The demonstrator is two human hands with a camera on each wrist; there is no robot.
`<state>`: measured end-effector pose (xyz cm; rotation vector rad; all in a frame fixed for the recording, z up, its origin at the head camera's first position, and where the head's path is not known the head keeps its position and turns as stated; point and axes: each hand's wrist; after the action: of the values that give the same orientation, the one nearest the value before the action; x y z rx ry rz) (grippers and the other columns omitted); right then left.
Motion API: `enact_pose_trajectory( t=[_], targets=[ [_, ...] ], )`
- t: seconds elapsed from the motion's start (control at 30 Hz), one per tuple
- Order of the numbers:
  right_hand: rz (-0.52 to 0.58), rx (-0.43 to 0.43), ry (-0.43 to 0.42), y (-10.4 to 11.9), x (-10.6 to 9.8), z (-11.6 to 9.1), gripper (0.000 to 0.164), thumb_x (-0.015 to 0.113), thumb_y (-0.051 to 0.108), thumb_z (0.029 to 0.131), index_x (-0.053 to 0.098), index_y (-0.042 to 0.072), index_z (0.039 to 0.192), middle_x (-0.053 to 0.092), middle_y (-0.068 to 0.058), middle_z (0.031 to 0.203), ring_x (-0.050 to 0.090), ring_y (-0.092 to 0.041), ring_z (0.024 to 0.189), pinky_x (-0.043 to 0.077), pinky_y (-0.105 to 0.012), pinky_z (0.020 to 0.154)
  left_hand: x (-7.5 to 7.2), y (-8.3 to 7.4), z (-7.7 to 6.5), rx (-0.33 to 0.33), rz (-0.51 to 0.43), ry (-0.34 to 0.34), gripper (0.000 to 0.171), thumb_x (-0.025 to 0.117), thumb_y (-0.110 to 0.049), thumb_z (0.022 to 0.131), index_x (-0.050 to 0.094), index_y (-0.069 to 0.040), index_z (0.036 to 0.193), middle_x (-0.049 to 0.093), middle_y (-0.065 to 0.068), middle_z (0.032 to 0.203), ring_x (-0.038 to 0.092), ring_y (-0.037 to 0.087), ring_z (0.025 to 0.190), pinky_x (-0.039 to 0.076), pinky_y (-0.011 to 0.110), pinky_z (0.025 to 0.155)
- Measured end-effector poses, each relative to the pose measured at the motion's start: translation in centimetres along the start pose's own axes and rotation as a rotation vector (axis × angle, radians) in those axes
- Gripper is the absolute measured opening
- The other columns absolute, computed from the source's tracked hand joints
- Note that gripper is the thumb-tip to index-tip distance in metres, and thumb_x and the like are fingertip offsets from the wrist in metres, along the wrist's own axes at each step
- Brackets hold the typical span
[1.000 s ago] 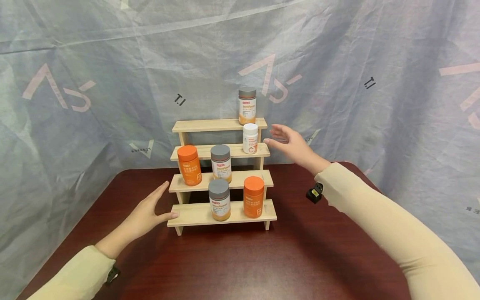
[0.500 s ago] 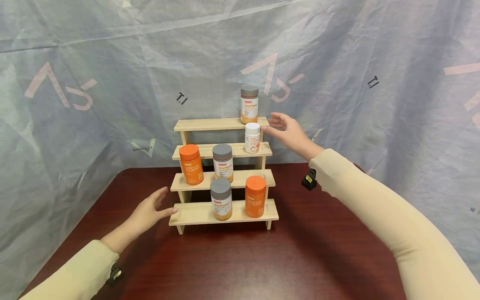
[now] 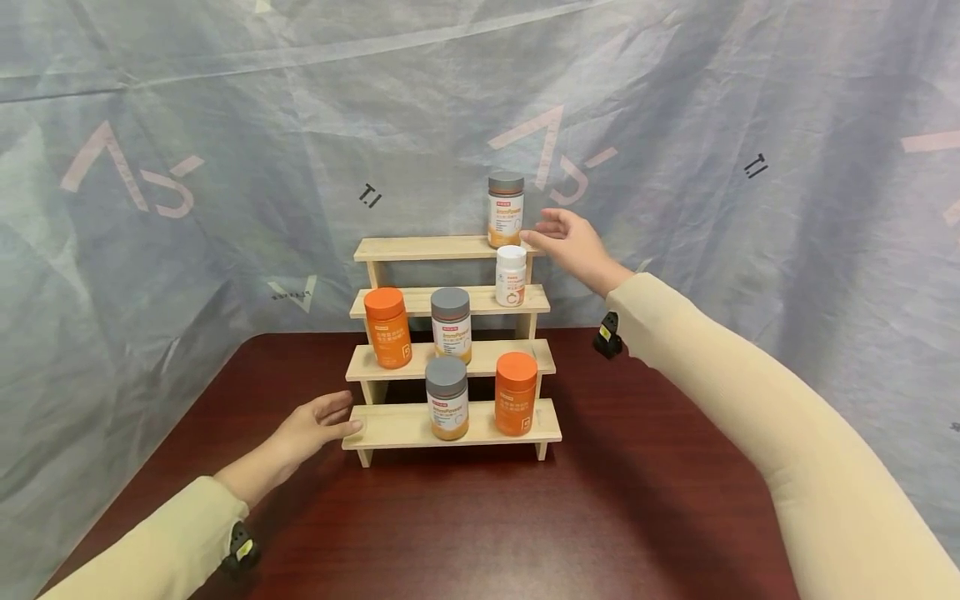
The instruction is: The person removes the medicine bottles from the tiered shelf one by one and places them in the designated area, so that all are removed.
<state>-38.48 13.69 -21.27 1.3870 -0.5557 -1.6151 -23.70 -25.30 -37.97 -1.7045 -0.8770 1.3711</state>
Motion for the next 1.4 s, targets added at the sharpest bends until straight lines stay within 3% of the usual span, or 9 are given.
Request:
enact_pose_trajectory(
  t=[0.27,0.63,0.97,1.4],
  targets=[
    [0.1,0.045,-0.02,0.2,0.1,1.2,0.083,0.066,0.039,0.091,0.02,0.013,0.154,0.041,-0.012,0.151,0.039,-0.026,0.139,0.037,-0.046,0.116,0.6,0.5,0.0,-0.026,-0.016,0.015,0.079,0.068,-0.028,0.092,0.027,0.01,0.147,0.032,0.032,0.15,0.033,0.044,0.139,0.033,0.055,0.115],
    [0.144,0.054,-0.044,0.9,0.1,3.1,0.078,0.068,0.035,0.09,0.028,0.01,0.152,0.042,-0.01,0.15,0.04,-0.022,0.139,0.037,-0.037,0.117,0.9,0.5,0.1,-0.09,-0.089,0.025,0.077,0.065,-0.023,0.094,0.023,0.014,0.146,0.032,0.036,0.147,0.04,0.043,0.134,0.041,0.054,0.111],
    [0.277,0.064,-0.034,0.7,1.6,4.3,0.073,0.068,0.026,0.091,0.031,0.007,0.15,0.043,-0.014,0.149,0.046,-0.025,0.134,0.043,-0.037,0.112,1.6,1.2,0.1,-0.105,-0.161,0.028,0.065,0.063,-0.018,0.095,0.032,0.019,0.139,0.046,0.034,0.138,0.061,0.024,0.115,0.05,0.042,0.104],
    [0.378,0.099,-0.055,0.4,2.2,5.5,0.069,0.072,0.024,0.088,0.038,0.012,0.148,0.049,-0.012,0.142,0.051,-0.024,0.128,0.048,-0.034,0.108,1.9,1.4,0.3,-0.118,-0.222,0.059,0.063,0.063,-0.017,0.096,0.033,0.018,0.14,0.05,0.031,0.135,0.063,0.021,0.112,0.051,0.039,0.103]
  ],
)
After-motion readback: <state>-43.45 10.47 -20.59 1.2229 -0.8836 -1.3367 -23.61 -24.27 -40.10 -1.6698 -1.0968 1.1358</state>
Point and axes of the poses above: each hand's wrist, its own z-axis towards the middle knuckle, its own x-axis out of the palm, y = z × x
